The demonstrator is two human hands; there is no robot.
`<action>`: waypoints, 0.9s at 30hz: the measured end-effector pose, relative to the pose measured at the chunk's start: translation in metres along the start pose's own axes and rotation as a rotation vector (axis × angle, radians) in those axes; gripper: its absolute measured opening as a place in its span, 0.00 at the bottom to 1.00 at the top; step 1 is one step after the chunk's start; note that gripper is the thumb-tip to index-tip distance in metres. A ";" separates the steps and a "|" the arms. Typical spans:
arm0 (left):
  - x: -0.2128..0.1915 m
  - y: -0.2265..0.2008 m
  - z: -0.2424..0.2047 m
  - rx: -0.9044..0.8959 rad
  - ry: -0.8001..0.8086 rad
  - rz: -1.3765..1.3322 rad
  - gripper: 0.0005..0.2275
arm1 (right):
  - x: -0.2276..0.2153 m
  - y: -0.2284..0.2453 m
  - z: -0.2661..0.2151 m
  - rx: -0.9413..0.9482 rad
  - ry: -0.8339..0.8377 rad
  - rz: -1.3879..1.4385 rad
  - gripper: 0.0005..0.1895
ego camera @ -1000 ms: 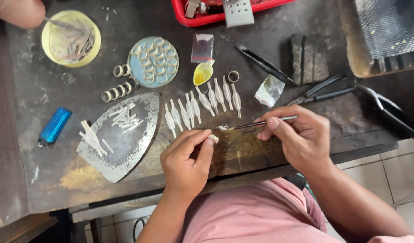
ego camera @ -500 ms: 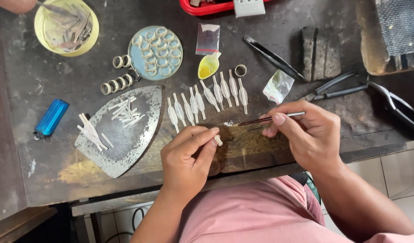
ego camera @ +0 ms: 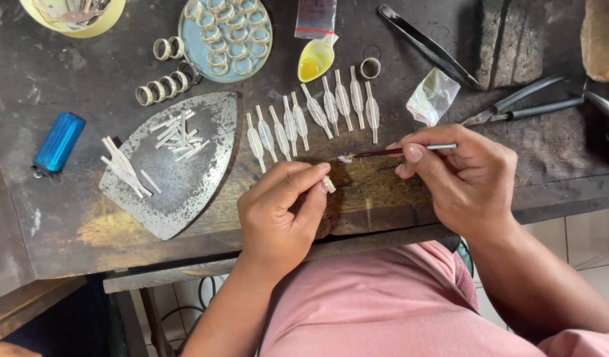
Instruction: Applying material to small jewelry components using a precision tool and tweezers as part of a ring design process.
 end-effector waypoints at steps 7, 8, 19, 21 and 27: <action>-0.001 0.001 -0.001 -0.011 -0.003 0.011 0.06 | 0.000 0.000 -0.001 -0.016 -0.006 -0.060 0.04; 0.000 0.001 -0.001 -0.013 -0.003 0.012 0.06 | 0.000 0.000 -0.001 -0.015 -0.004 -0.060 0.04; 0.000 0.001 0.001 -0.019 0.002 0.016 0.06 | 0.001 0.001 0.000 -0.018 0.001 -0.052 0.03; 0.000 0.001 0.001 -0.022 -0.001 0.018 0.06 | 0.000 -0.002 0.000 -0.009 -0.002 -0.004 0.03; -0.002 0.005 0.002 -0.035 -0.031 0.010 0.05 | -0.006 -0.010 0.001 0.039 -0.015 0.217 0.06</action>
Point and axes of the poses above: each hand's wrist, its own z-axis towards the middle knuckle, its own x-axis out of the palm, y = z × x, the point moved 9 cm from there along z, towards the middle knuckle, and after that the axes turned 8 degrees about x, right-handed, at the moved point
